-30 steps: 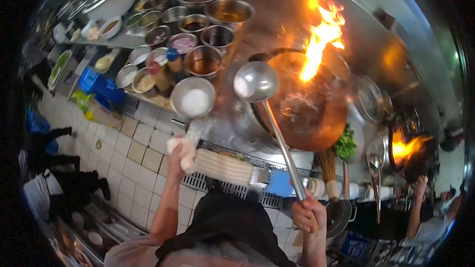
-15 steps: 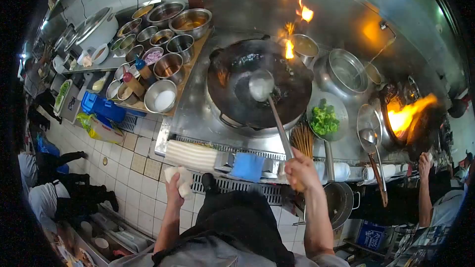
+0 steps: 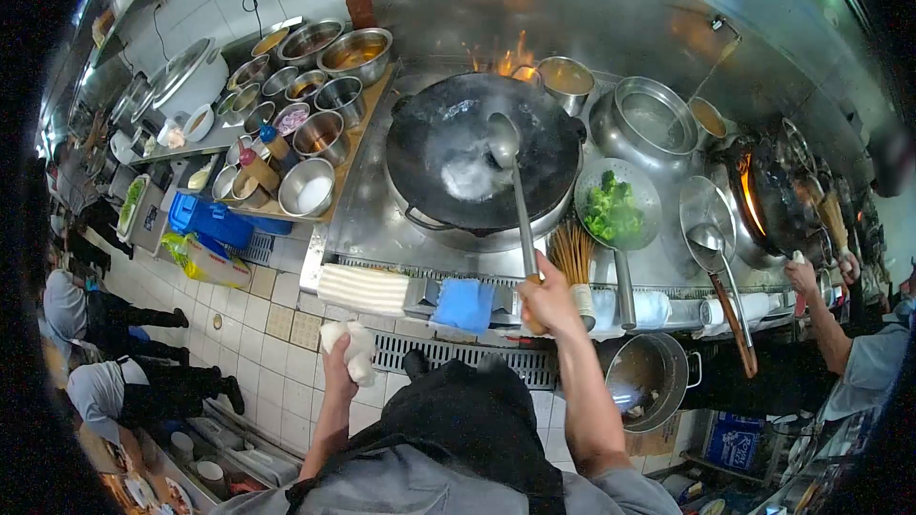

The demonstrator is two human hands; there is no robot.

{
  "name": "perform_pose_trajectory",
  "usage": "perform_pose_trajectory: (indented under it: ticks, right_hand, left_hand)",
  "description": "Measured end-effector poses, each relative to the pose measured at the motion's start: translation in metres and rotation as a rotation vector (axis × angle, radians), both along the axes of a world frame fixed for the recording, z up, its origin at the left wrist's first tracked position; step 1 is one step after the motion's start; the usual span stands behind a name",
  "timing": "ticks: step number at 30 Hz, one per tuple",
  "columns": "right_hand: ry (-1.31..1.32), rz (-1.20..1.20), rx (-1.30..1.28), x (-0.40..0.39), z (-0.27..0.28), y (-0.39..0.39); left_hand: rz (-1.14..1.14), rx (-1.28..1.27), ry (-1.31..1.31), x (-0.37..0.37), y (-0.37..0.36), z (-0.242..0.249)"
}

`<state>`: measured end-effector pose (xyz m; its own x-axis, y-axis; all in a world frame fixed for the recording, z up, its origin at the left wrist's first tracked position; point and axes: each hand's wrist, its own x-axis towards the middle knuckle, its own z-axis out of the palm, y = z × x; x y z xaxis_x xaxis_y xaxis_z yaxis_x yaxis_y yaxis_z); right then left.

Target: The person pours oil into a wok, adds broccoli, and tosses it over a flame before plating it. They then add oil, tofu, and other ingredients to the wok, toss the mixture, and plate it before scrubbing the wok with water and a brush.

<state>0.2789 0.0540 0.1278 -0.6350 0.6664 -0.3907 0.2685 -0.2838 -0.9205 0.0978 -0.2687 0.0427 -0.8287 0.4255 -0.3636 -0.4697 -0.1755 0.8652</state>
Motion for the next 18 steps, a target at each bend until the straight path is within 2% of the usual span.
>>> perform_pose_trajectory:
  ticks: [2, 5, 8, 10, 12, 13, 14, 16, 18]
  right_hand:
    - [0.032, -0.004, 0.044, -0.007, -0.016, -0.007]
    - [0.04, 0.042, -0.23, 0.008, 0.002, -0.021]
    - [0.048, 0.04, -0.184, 0.032, 0.004, -0.016]
    - [0.003, 0.028, -0.096, 0.019, 0.006, -0.026]
    - [-0.199, -0.009, 0.207, -0.005, -0.001, -0.042]
    - [-0.179, 0.017, 0.229, -0.006, -0.01, -0.047]
    - [-0.229, 0.1, 0.427, 0.0, -0.027, -0.048]
    - [-0.391, 0.182, 0.77, 0.014, -0.027, -0.057]
    - [-0.431, 0.168, 0.753, 0.021, -0.017, -0.061]
  left_hand:
    - [-0.008, -0.013, -0.022, -0.008, -0.005, -0.004]
    - [-0.001, -0.004, -0.005, -0.018, -0.009, -0.003]
    - [-0.001, -0.001, -0.019, -0.019, -0.015, -0.003]
    - [0.004, -0.032, -0.033, -0.019, -0.017, -0.007]
    - [-0.034, -0.024, -0.057, -0.018, -0.013, -0.009]
    - [-0.06, -0.019, -0.071, -0.019, -0.01, -0.008]
    - [-0.073, -0.017, -0.069, -0.02, -0.008, -0.008]
    - [-0.147, -0.034, -0.011, -0.018, -0.002, -0.007]
    - [-0.197, 0.009, -0.059, -0.018, -0.003, -0.008]
